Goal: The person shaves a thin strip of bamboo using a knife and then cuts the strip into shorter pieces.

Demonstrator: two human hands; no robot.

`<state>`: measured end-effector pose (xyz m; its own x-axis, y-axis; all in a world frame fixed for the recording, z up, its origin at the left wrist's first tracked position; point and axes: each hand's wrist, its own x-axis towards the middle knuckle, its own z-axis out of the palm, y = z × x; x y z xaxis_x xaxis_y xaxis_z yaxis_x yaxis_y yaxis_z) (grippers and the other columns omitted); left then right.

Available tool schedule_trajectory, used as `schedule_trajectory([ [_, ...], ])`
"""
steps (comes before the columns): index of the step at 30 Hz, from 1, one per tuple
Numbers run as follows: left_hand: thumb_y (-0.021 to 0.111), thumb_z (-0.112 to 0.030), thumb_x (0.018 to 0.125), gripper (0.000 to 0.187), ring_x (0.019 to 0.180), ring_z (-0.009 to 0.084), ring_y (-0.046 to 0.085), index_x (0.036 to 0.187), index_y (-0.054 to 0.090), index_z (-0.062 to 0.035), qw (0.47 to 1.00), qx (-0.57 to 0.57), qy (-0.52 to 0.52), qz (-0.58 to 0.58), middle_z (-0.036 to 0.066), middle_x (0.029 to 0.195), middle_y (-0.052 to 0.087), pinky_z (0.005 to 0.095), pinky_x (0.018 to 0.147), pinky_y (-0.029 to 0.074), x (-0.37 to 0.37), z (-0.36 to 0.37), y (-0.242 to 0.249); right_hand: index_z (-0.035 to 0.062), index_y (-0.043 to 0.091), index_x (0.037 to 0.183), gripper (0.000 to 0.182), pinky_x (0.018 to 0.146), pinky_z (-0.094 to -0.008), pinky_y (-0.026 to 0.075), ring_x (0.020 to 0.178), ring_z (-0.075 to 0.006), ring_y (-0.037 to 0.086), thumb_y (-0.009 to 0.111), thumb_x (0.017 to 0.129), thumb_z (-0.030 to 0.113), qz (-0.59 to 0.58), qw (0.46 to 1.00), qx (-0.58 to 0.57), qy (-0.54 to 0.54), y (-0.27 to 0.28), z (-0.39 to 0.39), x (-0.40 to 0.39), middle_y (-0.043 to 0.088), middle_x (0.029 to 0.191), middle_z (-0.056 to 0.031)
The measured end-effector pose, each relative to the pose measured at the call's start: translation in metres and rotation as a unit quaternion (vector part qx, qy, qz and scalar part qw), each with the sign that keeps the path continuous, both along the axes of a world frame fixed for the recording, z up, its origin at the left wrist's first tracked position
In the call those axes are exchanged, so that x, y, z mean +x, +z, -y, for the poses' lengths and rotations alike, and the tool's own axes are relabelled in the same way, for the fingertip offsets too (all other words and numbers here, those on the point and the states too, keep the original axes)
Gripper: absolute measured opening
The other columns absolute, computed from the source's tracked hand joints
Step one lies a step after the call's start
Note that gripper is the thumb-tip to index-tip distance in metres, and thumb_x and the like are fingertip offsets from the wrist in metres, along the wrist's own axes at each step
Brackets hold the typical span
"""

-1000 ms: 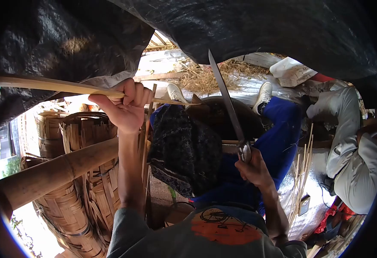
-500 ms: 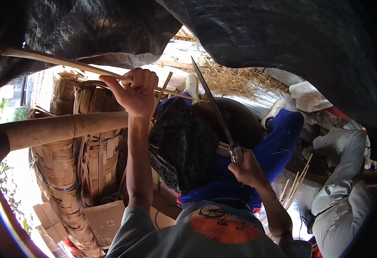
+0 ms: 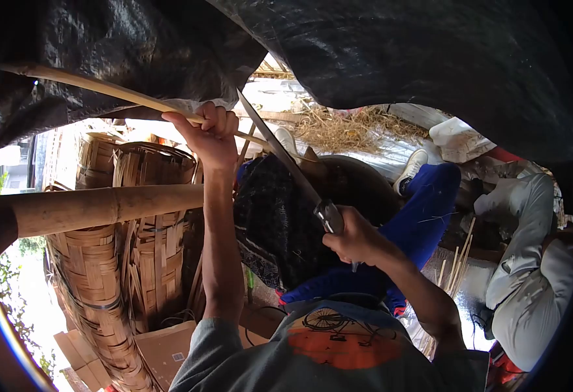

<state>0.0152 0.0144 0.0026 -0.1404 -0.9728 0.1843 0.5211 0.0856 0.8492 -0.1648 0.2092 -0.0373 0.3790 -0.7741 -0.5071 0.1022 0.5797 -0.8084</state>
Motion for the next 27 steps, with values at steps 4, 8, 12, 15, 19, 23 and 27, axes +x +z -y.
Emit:
schedule_trajectory([
  [4, 0.027, -0.076, 0.081, 0.067, 0.046, 0.009, 0.007, 0.054, 0.019, -0.0147, 1.0, -0.006, 0.001, 0.007, -0.005, 0.048, 0.012, 0.0275, 0.043, 0.008, 0.004, -0.008, -0.004, 0.0009, 0.045, 0.084, 0.011, 0.032, -0.026, 0.032, 0.036, -0.0089, 0.043, 0.053, 0.077, 0.002, -0.08, 0.992, -0.096, -0.023, 0.031, 0.019, -0.021, 0.043, 0.05, 0.0003],
  [8, 0.024, -0.078, 0.08, 0.068, 0.046, 0.009, 0.007, 0.054, 0.019, -0.0154, 1.0, 0.0, -0.004, 0.022, -0.005, 0.047, 0.013, 0.0276, 0.044, 0.008, 0.0, -0.012, -0.002, -0.0006, 0.044, 0.087, 0.014, 0.031, -0.0265, 0.032, 0.035, -0.0108, 0.045, 0.053, 0.076, 0.001, 0.042, 0.996, -0.008, -0.077, 0.006, 0.009, -0.005, 0.043, 0.049, -0.0008],
  [12, 0.023, -0.076, 0.082, 0.067, 0.045, 0.0088, 0.009, 0.054, 0.021, -0.0156, 0.999, -0.026, -0.009, 0.035, -0.006, 0.046, 0.014, 0.0276, 0.044, 0.009, -0.001, -0.006, -0.004, 0.0034, 0.041, 0.078, 0.012, 0.031, -0.0256, 0.031, 0.034, -0.0094, 0.041, 0.051, 0.074, -0.002, -0.03, 0.999, 0.024, -0.027, -0.007, -0.001, 0.008, 0.04, 0.048, -0.0009],
  [15, 0.021, -0.074, 0.084, 0.065, 0.044, 0.0087, 0.01, 0.054, 0.02, -0.016, 0.999, -0.021, -0.013, 0.02, -0.005, 0.045, 0.015, 0.0271, 0.044, 0.009, -0.003, -0.01, -0.029, 0.0007, 0.045, 0.081, 0.012, 0.034, -0.0274, 0.032, 0.039, -0.0092, 0.043, 0.054, 0.073, 0.002, -0.073, 0.995, -0.042, -0.047, 0.012, 0.014, -0.011, 0.041, 0.051, 0.0011],
  [19, 0.02, -0.072, 0.085, 0.065, 0.043, 0.0085, 0.009, 0.054, 0.021, -0.0154, 0.999, 0.028, -0.024, 0.0, -0.005, 0.045, 0.015, 0.0272, 0.043, 0.008, -0.009, -0.018, -0.04, 0.0015, 0.045, 0.08, 0.012, 0.035, -0.0268, 0.033, 0.04, -0.0072, 0.043, 0.055, 0.074, 0.002, -0.064, 0.988, -0.103, -0.099, 0.03, 0.016, -0.019, 0.041, 0.051, 0.0019],
  [23, 0.022, -0.07, 0.086, 0.065, 0.048, 0.0108, 0.011, 0.054, 0.019, -0.0138, 0.998, 0.034, -0.055, -0.009, -0.003, 0.05, 0.015, 0.0281, 0.047, 0.011, -0.003, -0.024, -0.002, 0.0019, 0.044, 0.081, 0.011, 0.033, -0.0253, 0.034, 0.037, -0.0073, 0.043, 0.053, 0.074, 0.0, -0.034, 0.993, -0.028, -0.108, 0.03, 0.002, -0.025, 0.042, 0.051, 0.0012],
  [27, 0.015, -0.072, 0.085, 0.068, 0.052, 0.0121, 0.018, 0.052, 0.019, -0.0122, 0.999, -0.033, -0.022, 0.028, 0.0, 0.053, 0.019, 0.0273, 0.05, 0.015, -0.006, -0.021, 0.014, 0.0008, 0.044, 0.084, 0.011, 0.031, -0.0238, 0.036, 0.034, -0.0089, 0.044, 0.049, 0.075, -0.003, -0.015, 0.992, 0.012, -0.126, 0.012, -0.014, -0.028, 0.043, 0.051, -0.001],
])
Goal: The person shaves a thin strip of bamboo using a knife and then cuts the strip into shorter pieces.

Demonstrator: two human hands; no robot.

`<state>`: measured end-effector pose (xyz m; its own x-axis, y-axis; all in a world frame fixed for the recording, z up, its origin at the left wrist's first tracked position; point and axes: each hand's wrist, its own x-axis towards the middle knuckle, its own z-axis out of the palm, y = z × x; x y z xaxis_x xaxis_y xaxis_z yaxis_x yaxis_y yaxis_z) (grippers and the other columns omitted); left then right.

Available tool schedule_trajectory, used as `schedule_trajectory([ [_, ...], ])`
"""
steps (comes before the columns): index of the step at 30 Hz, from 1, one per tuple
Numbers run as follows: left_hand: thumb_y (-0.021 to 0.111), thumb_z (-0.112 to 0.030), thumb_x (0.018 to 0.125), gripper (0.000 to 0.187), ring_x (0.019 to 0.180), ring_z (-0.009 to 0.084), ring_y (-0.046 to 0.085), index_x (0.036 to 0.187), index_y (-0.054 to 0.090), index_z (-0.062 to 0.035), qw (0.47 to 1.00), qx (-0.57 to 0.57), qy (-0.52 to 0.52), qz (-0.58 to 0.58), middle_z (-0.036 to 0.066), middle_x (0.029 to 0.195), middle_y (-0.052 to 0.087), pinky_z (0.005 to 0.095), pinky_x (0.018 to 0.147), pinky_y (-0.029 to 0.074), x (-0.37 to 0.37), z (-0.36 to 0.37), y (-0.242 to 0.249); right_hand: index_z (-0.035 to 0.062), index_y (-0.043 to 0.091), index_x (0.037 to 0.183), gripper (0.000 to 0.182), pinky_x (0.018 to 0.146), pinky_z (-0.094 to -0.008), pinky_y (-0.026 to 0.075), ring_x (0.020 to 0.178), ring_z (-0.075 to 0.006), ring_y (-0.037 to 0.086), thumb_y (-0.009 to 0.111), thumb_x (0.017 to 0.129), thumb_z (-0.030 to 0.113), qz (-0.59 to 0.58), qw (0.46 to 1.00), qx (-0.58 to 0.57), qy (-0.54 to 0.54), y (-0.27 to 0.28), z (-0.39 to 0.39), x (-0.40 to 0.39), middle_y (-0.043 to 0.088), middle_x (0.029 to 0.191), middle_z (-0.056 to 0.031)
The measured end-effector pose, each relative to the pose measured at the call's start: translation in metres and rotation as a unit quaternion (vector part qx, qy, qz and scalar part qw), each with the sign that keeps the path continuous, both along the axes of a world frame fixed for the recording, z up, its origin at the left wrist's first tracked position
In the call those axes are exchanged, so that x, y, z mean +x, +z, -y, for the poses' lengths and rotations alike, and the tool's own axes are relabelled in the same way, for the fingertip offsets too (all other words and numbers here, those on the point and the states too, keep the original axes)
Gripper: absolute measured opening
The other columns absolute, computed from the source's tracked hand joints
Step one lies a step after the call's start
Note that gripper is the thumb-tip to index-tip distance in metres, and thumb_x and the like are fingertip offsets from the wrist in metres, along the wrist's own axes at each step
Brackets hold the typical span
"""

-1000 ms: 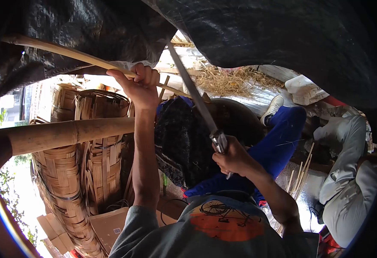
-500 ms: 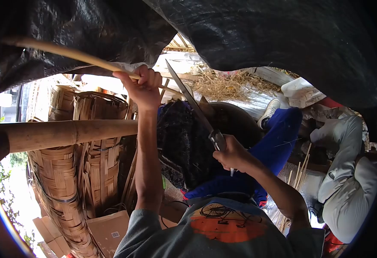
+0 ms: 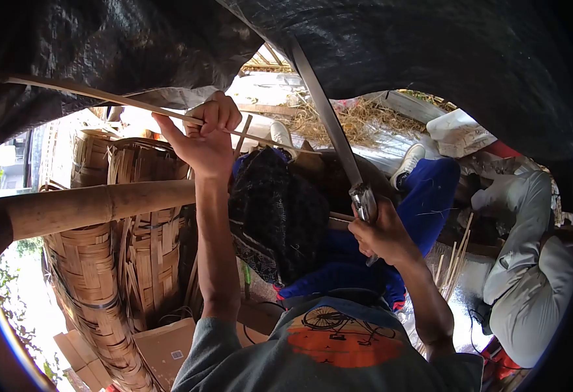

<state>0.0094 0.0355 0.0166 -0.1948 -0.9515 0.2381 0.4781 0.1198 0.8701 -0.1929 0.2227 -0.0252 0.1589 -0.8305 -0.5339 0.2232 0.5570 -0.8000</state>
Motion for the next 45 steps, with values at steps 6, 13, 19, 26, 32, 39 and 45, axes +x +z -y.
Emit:
schedule_trajectory([
  [6, 0.017, -0.068, 0.087, 0.065, 0.051, 0.0113, 0.021, 0.053, 0.024, -0.013, 0.999, 0.0, -0.015, 0.036, -0.001, 0.052, 0.021, 0.026, 0.048, 0.018, 0.011, 0.004, -0.006, 0.0049, 0.04, 0.076, 0.015, 0.03, -0.0252, 0.033, 0.033, -0.0077, 0.039, 0.052, 0.074, -0.005, 0.038, 0.998, 0.02, -0.054, -0.008, -0.015, 0.006, 0.04, 0.048, -0.0012],
  [13, 0.022, -0.06, 0.09, 0.059, 0.053, 0.0126, 0.023, 0.056, 0.026, -0.0117, 0.999, -0.019, 0.009, 0.039, 0.0, 0.055, 0.024, 0.027, 0.051, 0.02, -0.008, 0.003, -0.009, 0.0025, 0.042, 0.08, 0.013, 0.031, -0.0254, 0.034, 0.034, -0.0094, 0.042, 0.051, 0.073, -0.004, 0.022, 0.999, 0.026, -0.019, -0.011, -0.02, 0.01, 0.043, 0.049, -0.0023],
  [19, 0.025, -0.045, 0.095, 0.052, 0.055, 0.0126, 0.028, 0.057, 0.032, -0.0096, 0.999, 0.0, 0.051, 0.014, 0.001, 0.055, 0.03, 0.0275, 0.053, 0.025, -0.015, 0.015, -0.011, 0.0006, 0.045, 0.085, 0.013, 0.032, -0.0258, 0.034, 0.035, -0.0101, 0.045, 0.051, 0.074, -0.001, -0.001, 1.0, 0.011, 0.027, -0.017, -0.022, 0.019, 0.045, 0.05, -0.0022],
  [26, 0.016, -0.049, 0.097, 0.066, 0.043, 0.0096, 0.034, 0.05, 0.037, -0.0078, 0.924, -0.198, 0.218, 0.244, 0.003, 0.046, 0.038, 0.024, 0.043, 0.024, -0.016, 0.011, -0.014, 0.004, 0.041, 0.079, 0.014, 0.032, -0.0241, 0.036, 0.035, -0.0084, 0.045, 0.051, 0.072, -0.004, 0.028, 0.999, 0.024, 0.032, -0.017, -0.025, 0.028, 0.046, 0.051, -0.0018],
  [32, 0.016, -0.055, 0.095, 0.07, 0.039, 0.008, 0.033, 0.05, 0.04, -0.0067, 0.882, -0.217, 0.345, 0.237, 0.0, 0.045, 0.039, 0.022, 0.04, 0.024, -0.028, 0.009, -0.019, 0.0019, 0.046, 0.085, 0.013, 0.032, -0.0258, 0.033, 0.035, -0.0093, 0.045, 0.053, 0.075, 0.003, 0.003, 0.999, 0.006, 0.041, -0.022, -0.029, 0.03, 0.045, 0.048, -0.0007],
  [39, 0.021, -0.056, 0.095, 0.069, 0.046, 0.0088, 0.038, 0.053, 0.042, -0.0053, 0.9, -0.191, 0.29, 0.263, 0.001, 0.046, 0.037, 0.0247, 0.049, 0.031, -0.031, 0.015, -0.016, 0.0035, 0.042, 0.082, 0.014, 0.032, -0.0236, 0.035, 0.035, -0.008, 0.045, 0.05, 0.073, -0.003, 0.01, 0.999, 0.02, 0.04, -0.021, -0.026, 0.027, 0.045, 0.051, -0.0013],
  [45, 0.037, -0.055, 0.092, 0.05, 0.075, 0.0135, 0.043, 0.069, 0.044, -0.0103, 0.998, -0.034, 0.047, 0.008, -0.001, 0.074, 0.042, 0.0292, 0.066, 0.035, -0.033, 0.03, -0.02, 0.0014, 0.046, 0.085, 0.013, 0.032, -0.026, 0.033, 0.036, -0.0096, 0.046, 0.053, 0.074, 0.003, 0.008, 0.999, 0.005, 0.042, -0.026, -0.026, 0.029, 0.046, 0.049, -0.0014],
])
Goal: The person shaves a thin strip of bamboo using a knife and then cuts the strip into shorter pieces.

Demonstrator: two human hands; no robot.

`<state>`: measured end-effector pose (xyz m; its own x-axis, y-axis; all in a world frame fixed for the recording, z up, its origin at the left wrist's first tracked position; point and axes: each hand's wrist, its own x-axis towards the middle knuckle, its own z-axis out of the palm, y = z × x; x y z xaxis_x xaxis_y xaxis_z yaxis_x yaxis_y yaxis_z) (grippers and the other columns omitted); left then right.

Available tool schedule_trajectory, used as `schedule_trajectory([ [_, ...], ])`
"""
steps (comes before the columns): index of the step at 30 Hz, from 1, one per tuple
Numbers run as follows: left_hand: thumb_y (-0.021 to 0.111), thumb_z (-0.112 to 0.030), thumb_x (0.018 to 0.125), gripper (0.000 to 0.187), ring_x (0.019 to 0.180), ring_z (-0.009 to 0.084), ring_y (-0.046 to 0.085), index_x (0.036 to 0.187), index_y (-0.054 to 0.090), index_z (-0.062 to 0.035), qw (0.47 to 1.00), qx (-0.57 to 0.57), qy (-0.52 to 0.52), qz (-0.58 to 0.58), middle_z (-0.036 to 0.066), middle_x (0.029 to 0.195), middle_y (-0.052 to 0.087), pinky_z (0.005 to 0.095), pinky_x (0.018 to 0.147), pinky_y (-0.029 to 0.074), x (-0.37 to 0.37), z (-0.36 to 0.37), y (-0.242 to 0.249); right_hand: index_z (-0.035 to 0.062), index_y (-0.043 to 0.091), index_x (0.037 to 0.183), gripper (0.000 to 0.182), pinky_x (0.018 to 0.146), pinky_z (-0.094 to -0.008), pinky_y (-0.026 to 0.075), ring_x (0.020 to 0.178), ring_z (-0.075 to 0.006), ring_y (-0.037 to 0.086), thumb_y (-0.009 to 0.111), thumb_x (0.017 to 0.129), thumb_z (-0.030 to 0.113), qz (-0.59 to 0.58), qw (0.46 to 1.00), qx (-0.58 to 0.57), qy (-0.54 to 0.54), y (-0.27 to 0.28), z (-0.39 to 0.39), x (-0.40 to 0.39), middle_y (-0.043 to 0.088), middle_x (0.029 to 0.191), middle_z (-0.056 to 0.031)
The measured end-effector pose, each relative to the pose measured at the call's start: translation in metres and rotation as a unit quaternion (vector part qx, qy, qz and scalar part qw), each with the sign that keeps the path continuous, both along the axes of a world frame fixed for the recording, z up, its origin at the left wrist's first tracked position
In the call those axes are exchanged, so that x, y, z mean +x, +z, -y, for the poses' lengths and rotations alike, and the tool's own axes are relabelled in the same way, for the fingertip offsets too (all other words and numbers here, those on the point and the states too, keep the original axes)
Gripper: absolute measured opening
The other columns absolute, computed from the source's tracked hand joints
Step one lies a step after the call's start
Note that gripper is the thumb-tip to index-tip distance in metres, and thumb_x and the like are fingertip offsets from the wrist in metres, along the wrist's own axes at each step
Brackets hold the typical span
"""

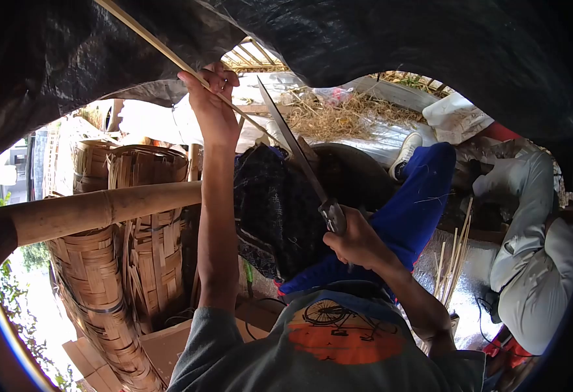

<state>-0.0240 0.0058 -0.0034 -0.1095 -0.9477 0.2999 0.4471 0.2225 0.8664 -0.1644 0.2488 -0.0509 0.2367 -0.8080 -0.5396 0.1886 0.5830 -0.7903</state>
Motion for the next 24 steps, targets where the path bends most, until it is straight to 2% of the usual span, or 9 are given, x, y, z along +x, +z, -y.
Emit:
schedule_trajectory([
  [4, 0.039, -0.054, 0.092, 0.048, 0.069, 0.0126, 0.04, 0.072, 0.047, -0.0109, 0.998, 0.017, -0.063, -0.027, -0.002, 0.071, 0.04, 0.0273, 0.065, 0.033, 0.005, -0.006, 0.005, 0.0013, 0.046, 0.085, 0.013, 0.033, -0.0261, 0.034, 0.036, -0.0096, 0.046, 0.053, 0.074, 0.002, -0.008, 1.0, -0.017, 0.002, 0.001, 0.001, 0.0, 0.046, 0.049, -0.0012],
  [6, 0.033, -0.058, 0.092, 0.054, 0.062, 0.0115, 0.033, 0.073, 0.048, -0.0094, 0.989, 0.104, -0.08, -0.072, -0.002, 0.07, 0.04, 0.0261, 0.061, 0.029, 0.005, -0.01, 0.01, 0.0013, 0.046, 0.085, 0.013, 0.034, -0.0261, 0.034, 0.036, -0.0096, 0.046, 0.053, 0.074, 0.002, -0.009, 1.0, -0.017, 0.0, 0.003, 0.003, -0.002, 0.046, 0.049, -0.0012],
  [7, 0.033, -0.058, 0.092, 0.054, 0.062, 0.0115, 0.033, 0.073, 0.048, -0.0094, 0.989, 0.104, -0.08, -0.073, -0.002, 0.07, 0.04, 0.0261, 0.061, 0.029, 0.008, -0.01, 0.01, 0.0019, 0.045, 0.084, 0.013, 0.033, -0.0246, 0.034, 0.036, -0.0087, 0.045, 0.051, 0.073, 0.0, -0.007, 1.0, -0.017, -0.001, 0.003, 0.004, -0.002, 0.045, 0.049, -0.0006],
  [9, 0.024, -0.063, 0.091, 0.061, 0.058, 0.0113, 0.026, 0.07, 0.044, -0.0086, 0.986, 0.052, -0.161, -0.012, -0.002, 0.067, 0.036, 0.0257, 0.056, 0.024, 0.016, -0.008, 0.01, 0.0026, 0.043, 0.084, 0.014, 0.032, -0.0232, 0.034, 0.035, -0.0078, 0.045, 0.049, 0.073, -0.003, -0.005, 1.0, -0.015, 0.0, 0.002, 0.004, -0.002, 0.044, 0.049, 0.0],
  [10, 0.023, -0.06, 0.092, 0.06, 0.057, 0.0114, 0.023, 0.062, 0.036, -0.0098, 0.988, 0.09, -0.123, -0.016, -0.001, 0.061, 0.03, 0.0262, 0.054, 0.021, 0.014, -0.009, 0.011, 0.0022, 0.043, 0.084, 0.014, 0.032, -0.0232, 0.034, 0.035, -0.0078, 0.045, 0.049, 0.073, -0.003, -0.003, 1.0, -0.008, -0.001, 0.002, 0.004, -0.003, 0.044, 0.049, -0.0002],
  [14, 0.027, -0.049, 0.094, 0.054, 0.053, 0.0117, 0.019, 0.056, 0.028, -0.0114, 0.984, 0.087, -0.151, -0.016, -0.001, 0.054, 0.021, 0.027, 0.051, 0.019, 0.024, -0.004, 0.007, 0.0013, 0.043, 0.085, 0.014, 0.032, -0.0229, 0.035, 0.035, -0.0079, 0.045, 0.049, 0.073, -0.002, -0.01, 1.0, 0.001, -0.01, 0.002, 0.004, -0.006, 0.044, 0.049, -0.0004],
  [16, 0.028, -0.04, 0.093, 0.048, 0.05, 0.0114, 0.015, 0.054, 0.018, -0.0138, 0.985, 0.103, -0.141, -0.019, -0.001, 0.051, 0.016, 0.0282, 0.049, 0.017, 0.023, -0.004, 0.009, 0.0001, 0.045, 0.088, 0.016, 0.033, -0.0241, 0.035, 0.036, -0.0086, 0.046, 0.051, 0.074, 0.001, -0.018, 1.0, -0.003, -0.004, 0.001, 0.004, -0.007, 0.046, 0.049, -0.0008],
  [18, 0.028, -0.04, 0.093, 0.049, 0.049, 0.0113, 0.014, 0.054, 0.018, -0.0139, 0.984, 0.113, -0.139, -0.02, -0.002, 0.05, 0.016, 0.0285, 0.048, 0.016, 0.023, -0.004, 0.005, -0.0011, 0.048, 0.092, 0.019, 0.034, -0.0253, 0.035, 0.036, -0.0093, 0.046, 0.053, 0.075, 0.005, -0.026, 1.0, -0.006, -0.001, 0.003, 0.006, -0.008, 0.047, 0.049, -0.0012],
  [24, 0.028, -0.04, 0.093, 0.049, 0.047, 0.0111, 0.012, 0.053, 0.018, -0.0145, 0.979, 0.108, -0.169, -0.026, -0.002, 0.048, 0.015, 0.0293, 0.047, 0.013, 0.027, -0.013, 0.002, 0.0025, 0.046, 0.085, 0.012, 0.034, -0.026, 0.037, 0.037, -0.0091, 0.047, 0.052, 0.075, 0.001, -0.017, 0.999, -0.044, 0.001, 0.04, 0.023, -0.02, 0.045, 0.05, -0.0002],
])
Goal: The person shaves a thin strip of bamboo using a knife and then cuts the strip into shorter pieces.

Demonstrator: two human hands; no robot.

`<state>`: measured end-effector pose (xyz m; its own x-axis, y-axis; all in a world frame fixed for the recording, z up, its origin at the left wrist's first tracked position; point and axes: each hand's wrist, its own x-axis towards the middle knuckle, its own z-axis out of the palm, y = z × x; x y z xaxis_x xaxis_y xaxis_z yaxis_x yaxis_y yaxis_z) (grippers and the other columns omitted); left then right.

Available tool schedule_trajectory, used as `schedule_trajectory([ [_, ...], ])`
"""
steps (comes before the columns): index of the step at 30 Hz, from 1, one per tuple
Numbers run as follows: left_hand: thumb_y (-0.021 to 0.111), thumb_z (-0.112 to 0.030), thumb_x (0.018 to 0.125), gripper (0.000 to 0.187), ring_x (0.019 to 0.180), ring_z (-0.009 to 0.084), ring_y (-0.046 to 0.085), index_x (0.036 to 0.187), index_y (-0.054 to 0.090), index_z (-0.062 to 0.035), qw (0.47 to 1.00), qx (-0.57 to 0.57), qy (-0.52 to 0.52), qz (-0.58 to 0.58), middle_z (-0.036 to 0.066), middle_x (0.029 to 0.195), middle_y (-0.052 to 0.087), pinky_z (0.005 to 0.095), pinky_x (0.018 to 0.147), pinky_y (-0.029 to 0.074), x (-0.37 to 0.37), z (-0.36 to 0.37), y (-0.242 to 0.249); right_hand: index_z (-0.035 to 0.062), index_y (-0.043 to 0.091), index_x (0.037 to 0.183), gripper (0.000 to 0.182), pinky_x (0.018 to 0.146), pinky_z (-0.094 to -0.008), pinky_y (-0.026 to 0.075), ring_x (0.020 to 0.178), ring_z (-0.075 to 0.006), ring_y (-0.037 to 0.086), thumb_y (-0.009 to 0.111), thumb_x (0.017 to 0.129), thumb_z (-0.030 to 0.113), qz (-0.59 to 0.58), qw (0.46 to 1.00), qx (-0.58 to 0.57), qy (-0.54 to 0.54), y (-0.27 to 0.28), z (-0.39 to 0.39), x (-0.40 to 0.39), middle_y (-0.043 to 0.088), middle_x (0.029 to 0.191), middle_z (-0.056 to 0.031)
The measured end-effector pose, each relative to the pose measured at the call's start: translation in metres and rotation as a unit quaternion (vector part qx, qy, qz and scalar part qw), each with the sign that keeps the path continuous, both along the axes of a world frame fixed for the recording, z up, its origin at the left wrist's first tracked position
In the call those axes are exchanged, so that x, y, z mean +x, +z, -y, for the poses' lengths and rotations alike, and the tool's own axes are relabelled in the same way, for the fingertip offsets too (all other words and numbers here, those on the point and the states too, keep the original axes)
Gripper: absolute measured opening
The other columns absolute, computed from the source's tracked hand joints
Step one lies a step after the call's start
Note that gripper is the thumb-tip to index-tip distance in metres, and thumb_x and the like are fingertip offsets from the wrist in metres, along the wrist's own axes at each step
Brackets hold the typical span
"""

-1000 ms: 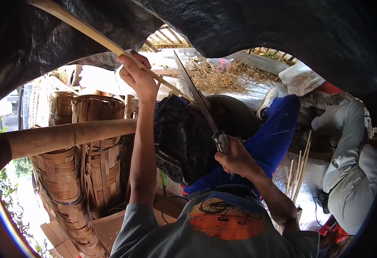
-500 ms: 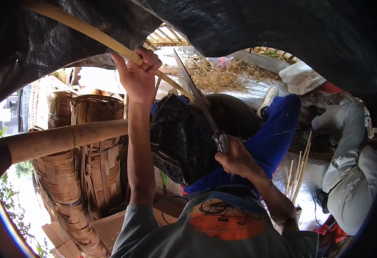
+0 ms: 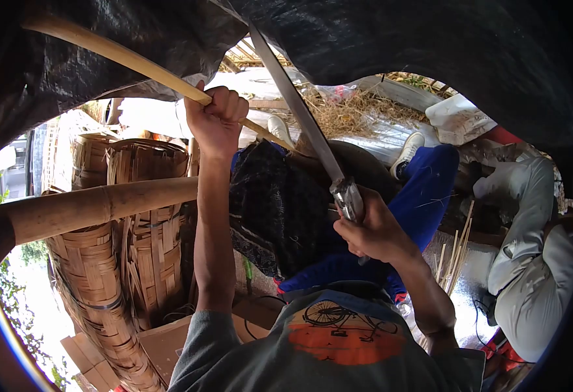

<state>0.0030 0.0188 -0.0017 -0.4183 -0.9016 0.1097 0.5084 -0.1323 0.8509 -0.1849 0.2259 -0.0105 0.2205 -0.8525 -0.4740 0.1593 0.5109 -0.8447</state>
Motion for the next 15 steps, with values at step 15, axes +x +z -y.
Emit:
schedule_trajectory([
  [15, 0.028, -0.038, 0.093, 0.049, 0.045, 0.0114, 0.01, 0.051, 0.016, -0.0156, 0.996, 0.021, 0.081, 0.01, -0.002, 0.046, 0.013, 0.0298, 0.046, 0.013, 0.008, 0.002, 0.0, 0.0071, 0.04, 0.079, 0.017, 0.033, -0.0251, 0.026, 0.034, -0.0065, 0.035, 0.05, 0.077, -0.007, 0.105, 0.994, 0.023, -0.023, 0.012, 0.019, 0.0, 0.039, 0.051, 0.0008],
])
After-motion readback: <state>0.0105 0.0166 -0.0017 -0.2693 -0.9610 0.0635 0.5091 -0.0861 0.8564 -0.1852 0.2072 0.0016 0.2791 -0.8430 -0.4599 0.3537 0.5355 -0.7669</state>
